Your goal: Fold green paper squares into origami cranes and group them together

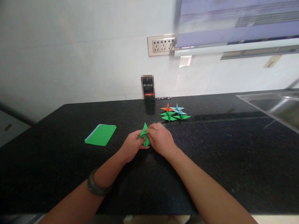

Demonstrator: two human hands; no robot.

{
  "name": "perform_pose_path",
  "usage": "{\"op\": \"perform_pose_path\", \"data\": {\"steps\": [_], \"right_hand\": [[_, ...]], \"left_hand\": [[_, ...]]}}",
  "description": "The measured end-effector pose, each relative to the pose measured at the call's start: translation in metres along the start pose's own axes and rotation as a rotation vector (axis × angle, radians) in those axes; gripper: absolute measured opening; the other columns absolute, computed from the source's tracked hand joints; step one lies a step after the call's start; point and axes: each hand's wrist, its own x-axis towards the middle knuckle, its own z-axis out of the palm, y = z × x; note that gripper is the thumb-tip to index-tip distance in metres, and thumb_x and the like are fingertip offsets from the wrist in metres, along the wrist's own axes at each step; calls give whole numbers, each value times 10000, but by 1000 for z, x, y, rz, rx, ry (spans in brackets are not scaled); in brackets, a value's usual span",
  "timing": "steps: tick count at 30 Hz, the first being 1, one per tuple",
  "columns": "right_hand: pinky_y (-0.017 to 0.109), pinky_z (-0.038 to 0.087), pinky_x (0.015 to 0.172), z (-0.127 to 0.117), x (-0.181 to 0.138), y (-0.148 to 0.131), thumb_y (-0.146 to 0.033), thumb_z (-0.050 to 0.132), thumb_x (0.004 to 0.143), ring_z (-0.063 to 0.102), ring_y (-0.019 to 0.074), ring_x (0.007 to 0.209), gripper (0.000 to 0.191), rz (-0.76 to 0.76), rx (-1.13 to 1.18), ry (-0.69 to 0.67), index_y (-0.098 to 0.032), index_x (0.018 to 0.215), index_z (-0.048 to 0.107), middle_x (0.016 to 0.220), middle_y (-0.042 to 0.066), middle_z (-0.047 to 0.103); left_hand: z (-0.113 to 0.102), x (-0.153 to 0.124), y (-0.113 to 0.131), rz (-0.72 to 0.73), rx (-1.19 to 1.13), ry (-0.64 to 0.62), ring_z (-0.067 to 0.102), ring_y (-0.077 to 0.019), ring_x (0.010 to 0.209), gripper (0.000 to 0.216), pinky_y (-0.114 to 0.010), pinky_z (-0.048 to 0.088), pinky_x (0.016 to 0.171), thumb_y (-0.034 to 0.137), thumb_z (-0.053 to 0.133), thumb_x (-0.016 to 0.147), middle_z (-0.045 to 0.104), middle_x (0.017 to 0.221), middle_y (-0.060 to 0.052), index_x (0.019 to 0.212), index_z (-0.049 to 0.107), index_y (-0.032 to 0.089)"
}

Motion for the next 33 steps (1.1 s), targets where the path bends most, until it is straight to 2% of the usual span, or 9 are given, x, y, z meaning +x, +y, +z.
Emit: {"op": "perform_pose_path", "data": {"steps": [9,15,22,29,33], "right_hand": [[327,454,765,-5,2,-1,-145,491,826,539,185,844,151,111,161,-106,-180,828,638,857,76,586],[325,451,766,-3,2,-2,-125,531,786,535,192,853,143,123,112,-105,-181,872,630,873,76,586],[304,460,718,0,2,-5,-129,522,786,560,188,792,158,132,75,-113,-166,839,667,832,82,608],[296,462,745,-4,0,2,-116,531,796,550,157,834,167,132,373,-64,-187,884,654,859,54,574],[311,461,758,-2,1,4,-126,514,816,553,158,840,165,159,423,-43,-191,882,650,850,51,572]], "left_hand": [[1,2,-3,38,-11,65,564,-99,550,219,-220,483,517,169,591,667,608,648,15,885,604,144],[1,3,-5,64,1,63,564,-109,502,230,-213,449,482,129,582,655,609,581,9,883,612,133],[0,4,-6,65,62,99,581,-103,512,252,-200,459,474,78,565,648,619,622,9,889,608,137],[1,0,2,-34,29,88,566,-91,459,246,-177,431,422,63,566,652,611,590,4,891,595,110],[0,-1,2,-38,-25,45,523,-73,442,243,-163,399,395,63,589,626,577,571,18,866,602,102]]}}
